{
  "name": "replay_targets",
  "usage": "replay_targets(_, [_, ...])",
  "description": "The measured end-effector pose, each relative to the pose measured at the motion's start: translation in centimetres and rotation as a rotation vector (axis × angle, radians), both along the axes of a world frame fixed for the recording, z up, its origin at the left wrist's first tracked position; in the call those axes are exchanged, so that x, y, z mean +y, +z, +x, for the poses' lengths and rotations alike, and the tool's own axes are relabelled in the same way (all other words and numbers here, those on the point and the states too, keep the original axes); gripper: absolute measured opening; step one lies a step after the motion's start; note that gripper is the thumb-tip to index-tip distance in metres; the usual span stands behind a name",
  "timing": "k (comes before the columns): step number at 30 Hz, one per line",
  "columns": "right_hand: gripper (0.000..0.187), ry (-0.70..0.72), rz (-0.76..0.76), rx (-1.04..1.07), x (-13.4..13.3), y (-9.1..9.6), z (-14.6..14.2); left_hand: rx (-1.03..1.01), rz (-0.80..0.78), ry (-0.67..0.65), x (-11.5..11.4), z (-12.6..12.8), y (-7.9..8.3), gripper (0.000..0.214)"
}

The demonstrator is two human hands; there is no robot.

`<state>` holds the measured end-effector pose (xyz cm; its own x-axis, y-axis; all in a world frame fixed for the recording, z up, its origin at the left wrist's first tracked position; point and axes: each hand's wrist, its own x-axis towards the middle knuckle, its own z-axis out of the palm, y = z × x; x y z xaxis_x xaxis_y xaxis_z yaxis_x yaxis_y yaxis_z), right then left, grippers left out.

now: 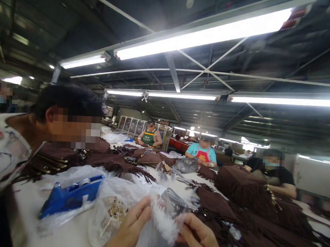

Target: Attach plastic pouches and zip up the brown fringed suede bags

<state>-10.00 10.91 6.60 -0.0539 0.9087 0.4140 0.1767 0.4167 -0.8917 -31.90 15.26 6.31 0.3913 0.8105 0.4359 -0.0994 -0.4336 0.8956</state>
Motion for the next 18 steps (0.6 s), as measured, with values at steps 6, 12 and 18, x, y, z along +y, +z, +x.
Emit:
replay_targets(6, [0.043,-0.169,-0.034,-0.082,-0.7,-2.5,-0.3,-0.03,-0.045,-0.173,0.6,-0.5,-4.0,0.107])
replay_targets(12, [0.038,-0.253,0.068,-0.143,-1.5,0.1,-1.0,-0.024,-0.013,-0.178,-1.1,0.3,-3.6,0.066])
replay_targets(18, [0.032,-0.279,0.033,-0.228,-1.2,-1.9,0.4,-0.088,-0.016,-0.262,-0.3,1.5,-5.5,0.078])
